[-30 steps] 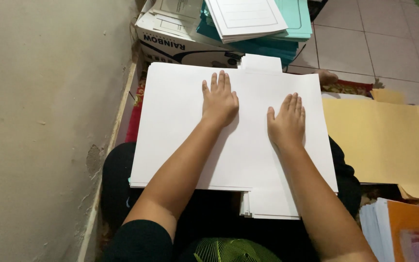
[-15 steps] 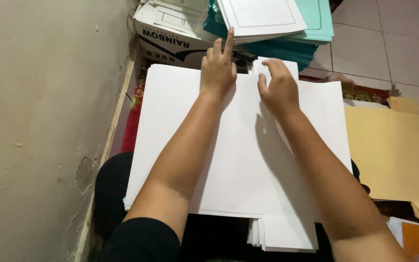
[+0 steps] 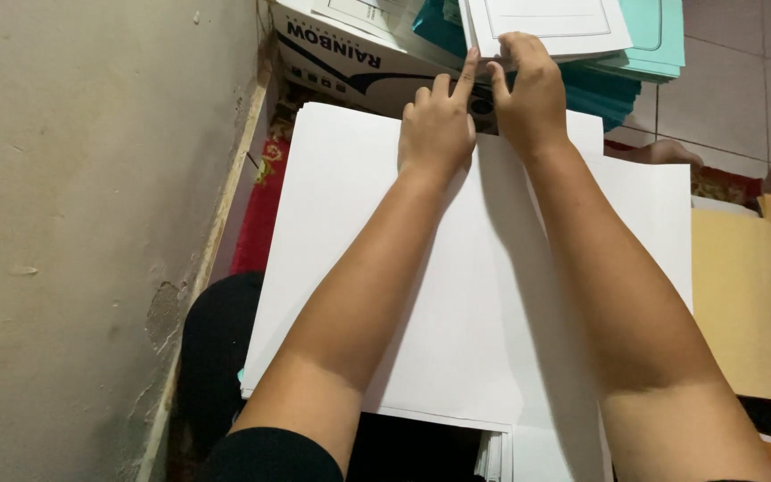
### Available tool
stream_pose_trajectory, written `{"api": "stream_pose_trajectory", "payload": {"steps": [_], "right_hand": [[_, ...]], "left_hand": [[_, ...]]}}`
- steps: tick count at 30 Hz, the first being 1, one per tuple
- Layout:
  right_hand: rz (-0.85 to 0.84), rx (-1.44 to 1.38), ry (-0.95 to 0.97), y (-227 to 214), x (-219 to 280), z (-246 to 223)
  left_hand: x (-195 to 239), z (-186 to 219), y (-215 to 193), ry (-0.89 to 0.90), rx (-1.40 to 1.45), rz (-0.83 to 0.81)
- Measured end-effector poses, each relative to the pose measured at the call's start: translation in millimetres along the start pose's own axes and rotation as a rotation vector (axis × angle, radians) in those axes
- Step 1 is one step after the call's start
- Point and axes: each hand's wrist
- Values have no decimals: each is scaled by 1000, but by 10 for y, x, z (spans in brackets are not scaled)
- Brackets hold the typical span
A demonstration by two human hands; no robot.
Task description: The person sits on the floor and repeatedly places a printed sheet between two large white sheets, then smooths the stack flat with both hands. This process is repeated multiple times with additional sheets.
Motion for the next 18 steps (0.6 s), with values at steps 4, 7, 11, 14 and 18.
{"api": "stream_pose_trajectory", "payload": {"steps": [4,7,11,14,18], "right_hand": [[19,14,3,60,6,82],[44,112,2,81,-19,143],[114,304,-94,71,-82,389],[199,380,-213,-99,-127,324],[249,431,-422,-456,-50,-195]], "left_hand": [[-8,18,-33,-29,-59,-51],[-11,17,-56,-28,-7,-92],[-15,23,-30,-32,-17,-71],[-14,-1,-158,-19,-7,-89],[-60,-14,131,-25,124,139]]}}
Point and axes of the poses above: each hand's wrist, its own x-axis away from the middle knuckle, its own y-axis out of the palm, z = x × y, and after that the axes turned 9 degrees about -x, right-handed
